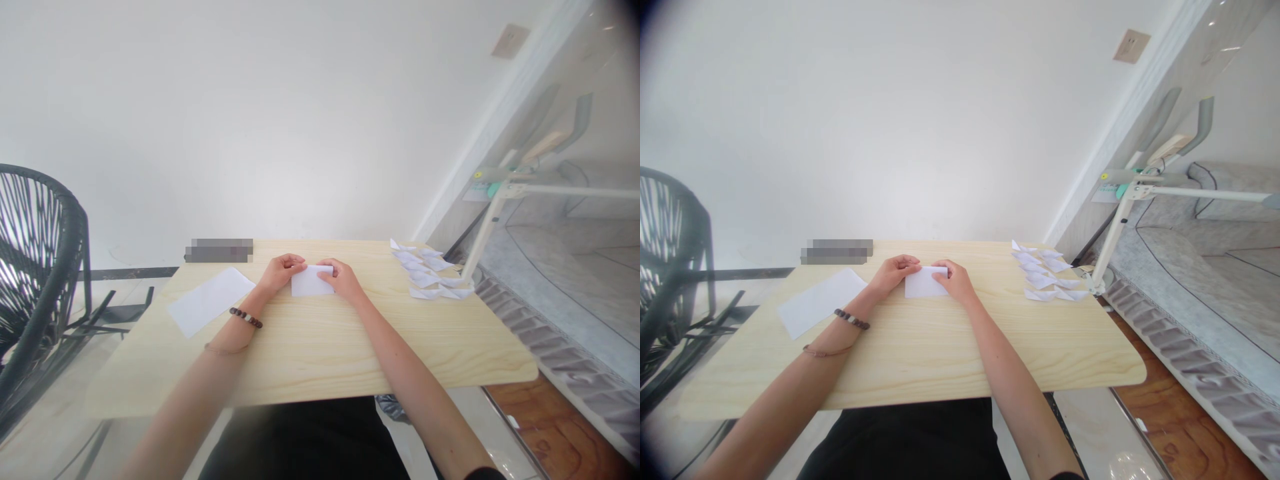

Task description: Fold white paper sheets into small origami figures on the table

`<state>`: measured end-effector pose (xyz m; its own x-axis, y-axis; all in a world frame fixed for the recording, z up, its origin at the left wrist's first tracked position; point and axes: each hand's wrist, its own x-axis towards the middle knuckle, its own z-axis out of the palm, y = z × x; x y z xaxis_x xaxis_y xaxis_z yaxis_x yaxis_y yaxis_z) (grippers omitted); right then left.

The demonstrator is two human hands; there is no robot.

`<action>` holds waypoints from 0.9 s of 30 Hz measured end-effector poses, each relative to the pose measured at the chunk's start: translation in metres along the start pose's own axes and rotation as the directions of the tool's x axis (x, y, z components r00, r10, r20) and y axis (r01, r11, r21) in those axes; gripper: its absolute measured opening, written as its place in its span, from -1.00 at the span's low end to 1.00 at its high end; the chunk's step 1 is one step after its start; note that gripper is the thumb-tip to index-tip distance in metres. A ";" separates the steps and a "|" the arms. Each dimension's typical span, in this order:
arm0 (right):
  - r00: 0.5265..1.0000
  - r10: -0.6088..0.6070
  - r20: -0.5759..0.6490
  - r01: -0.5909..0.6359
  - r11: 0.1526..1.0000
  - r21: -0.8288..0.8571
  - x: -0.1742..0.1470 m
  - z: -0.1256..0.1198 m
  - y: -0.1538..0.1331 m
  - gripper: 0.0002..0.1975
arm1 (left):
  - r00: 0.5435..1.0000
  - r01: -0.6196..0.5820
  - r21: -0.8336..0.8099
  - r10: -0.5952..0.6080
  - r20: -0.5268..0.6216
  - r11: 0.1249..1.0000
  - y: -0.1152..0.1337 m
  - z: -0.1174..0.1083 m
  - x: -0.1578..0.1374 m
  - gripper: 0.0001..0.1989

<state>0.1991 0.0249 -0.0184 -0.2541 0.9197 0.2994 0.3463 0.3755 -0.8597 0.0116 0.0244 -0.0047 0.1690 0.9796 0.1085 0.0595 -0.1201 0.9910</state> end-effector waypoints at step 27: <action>0.965 0.106 0.241 -0.131 0.987 0.094 -0.002 -0.008 -0.020 -0.76 | 0.984 0.055 0.108 -0.072 0.166 0.993 0.017 0.004 -0.010 -0.65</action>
<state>0.1998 0.0170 0.0012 -0.4266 0.8991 0.0981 0.2906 0.2390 -0.9265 0.0153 0.0118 0.0109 0.3248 0.9455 0.0223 0.1746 -0.0831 0.9811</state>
